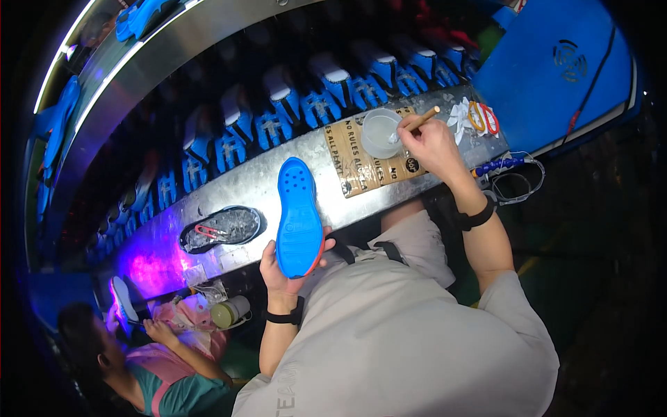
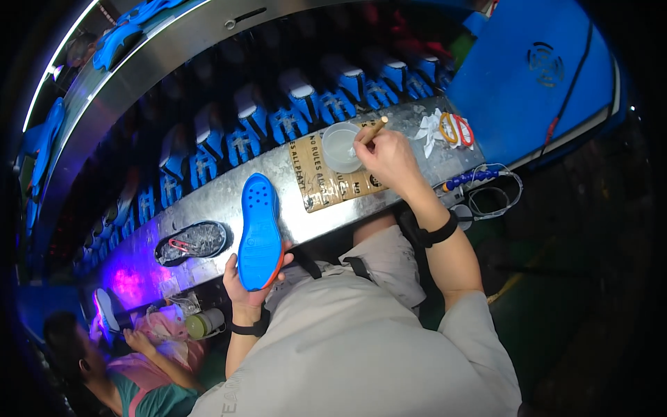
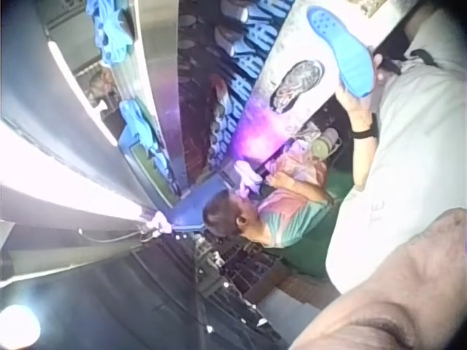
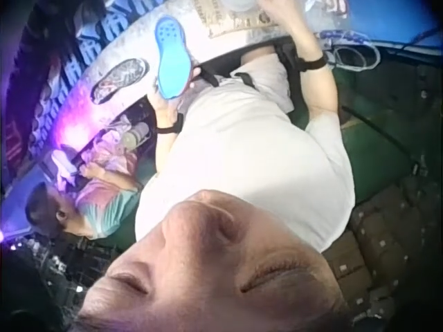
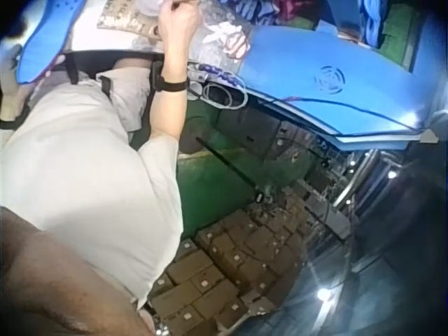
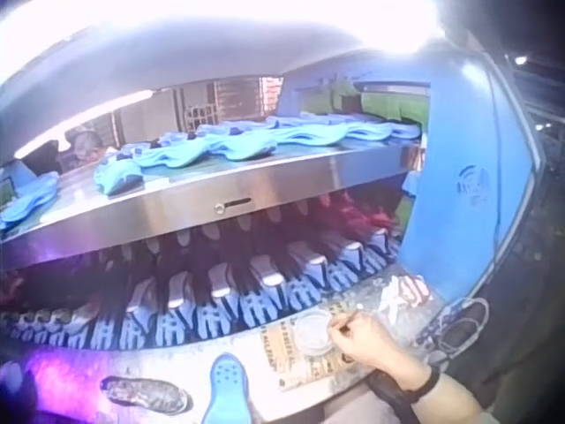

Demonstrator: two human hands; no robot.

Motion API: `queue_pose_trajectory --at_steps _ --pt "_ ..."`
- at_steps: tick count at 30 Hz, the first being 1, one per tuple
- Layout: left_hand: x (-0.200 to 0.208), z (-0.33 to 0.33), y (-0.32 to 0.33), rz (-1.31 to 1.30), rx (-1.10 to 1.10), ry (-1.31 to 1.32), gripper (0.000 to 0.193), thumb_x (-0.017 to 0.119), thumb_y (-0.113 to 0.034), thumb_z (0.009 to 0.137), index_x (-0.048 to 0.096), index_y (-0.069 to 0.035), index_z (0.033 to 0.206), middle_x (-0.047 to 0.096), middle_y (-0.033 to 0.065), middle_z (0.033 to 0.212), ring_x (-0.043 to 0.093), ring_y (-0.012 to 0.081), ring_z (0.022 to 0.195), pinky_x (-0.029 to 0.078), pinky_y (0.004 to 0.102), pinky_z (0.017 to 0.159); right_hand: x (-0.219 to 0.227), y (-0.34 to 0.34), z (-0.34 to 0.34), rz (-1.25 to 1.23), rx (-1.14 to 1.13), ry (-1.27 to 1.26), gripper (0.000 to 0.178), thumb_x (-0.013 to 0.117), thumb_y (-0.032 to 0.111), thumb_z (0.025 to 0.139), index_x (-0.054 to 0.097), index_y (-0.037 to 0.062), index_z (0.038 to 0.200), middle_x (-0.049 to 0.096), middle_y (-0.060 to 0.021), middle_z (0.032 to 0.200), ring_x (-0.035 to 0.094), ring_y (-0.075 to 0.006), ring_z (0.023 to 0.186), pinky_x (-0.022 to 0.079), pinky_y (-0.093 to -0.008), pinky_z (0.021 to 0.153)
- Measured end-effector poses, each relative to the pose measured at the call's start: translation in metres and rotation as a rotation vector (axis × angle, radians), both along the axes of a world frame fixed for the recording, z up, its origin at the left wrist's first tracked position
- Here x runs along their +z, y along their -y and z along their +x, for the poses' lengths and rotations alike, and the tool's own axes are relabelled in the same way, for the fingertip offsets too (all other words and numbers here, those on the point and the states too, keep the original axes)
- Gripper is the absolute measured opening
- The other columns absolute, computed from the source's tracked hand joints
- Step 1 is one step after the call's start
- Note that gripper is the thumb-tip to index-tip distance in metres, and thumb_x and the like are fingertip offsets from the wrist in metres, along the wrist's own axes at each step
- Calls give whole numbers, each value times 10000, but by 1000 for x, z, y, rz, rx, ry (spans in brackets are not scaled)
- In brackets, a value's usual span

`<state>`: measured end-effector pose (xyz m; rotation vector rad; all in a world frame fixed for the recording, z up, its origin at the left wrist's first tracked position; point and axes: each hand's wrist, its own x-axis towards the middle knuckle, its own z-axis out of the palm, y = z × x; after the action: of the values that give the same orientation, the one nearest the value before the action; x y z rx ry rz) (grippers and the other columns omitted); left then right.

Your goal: The recorder applies glue to blue shoe soles using a brush at a manufacturing workstation.

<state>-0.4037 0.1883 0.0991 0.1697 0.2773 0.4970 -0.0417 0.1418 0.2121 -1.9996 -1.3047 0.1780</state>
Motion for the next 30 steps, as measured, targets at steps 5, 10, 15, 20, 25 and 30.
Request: queue_pose_trajectory --at_steps 5,10,15,20,25,30 --pt "23 6 -8 139 18 23 981 691 -405 839 183 -31 1590 368 324 1525 490 493 1327 517 564 1001 -1 7 -4 24 -38 -92 182 659 208 908 717 36 923 677 -114 697 668 -236 628 495 -354 604" --pt "56 16 -13 440 46 -121 1114 820 -251 746 129 -85 1604 479 209 1449 545 411 1291 482 538 1067 1 24 -41 196 172 -451 138 649 112 951 711 14 1026 705 -42 901 630 -101 836 497 -262 747" --pt "73 22 -6 520 33 -240 1169 848 -261 723 105 -97 1609 506 184 1397 572 383 1257 518 512 1028 -6 22 -89 228 385 -689 141 647 81 950 701 2 1053 699 -58 956 633 -118 880 506 -269 788" --pt "80 23 0 532 -22 -224 1212 871 -248 701 88 -83 1611 494 186 1403 587 368 1233 536 506 998 -15 11 -101 263 436 -602 119 662 65 941 708 4 1032 695 -44 923 618 -107 809 500 -264 724" --pt "90 22 0 545 -37 -217 1229 875 -249 696 78 -73 1614 506 191 1391 597 362 1223 530 505 1003 -6 1 -102 330 393 -512 103 677 85 937 718 12 997 687 -43 872 601 -97 736 486 -260 661" --pt "90 22 -1 588 -26 -210 1236 878 -264 701 71 -59 1614 519 193 1381 605 357 1213 523 502 1010 3 -3 -100 377 418 -383 97 680 75 917 718 6 974 691 -74 854 626 -143 731 496 -292 660"
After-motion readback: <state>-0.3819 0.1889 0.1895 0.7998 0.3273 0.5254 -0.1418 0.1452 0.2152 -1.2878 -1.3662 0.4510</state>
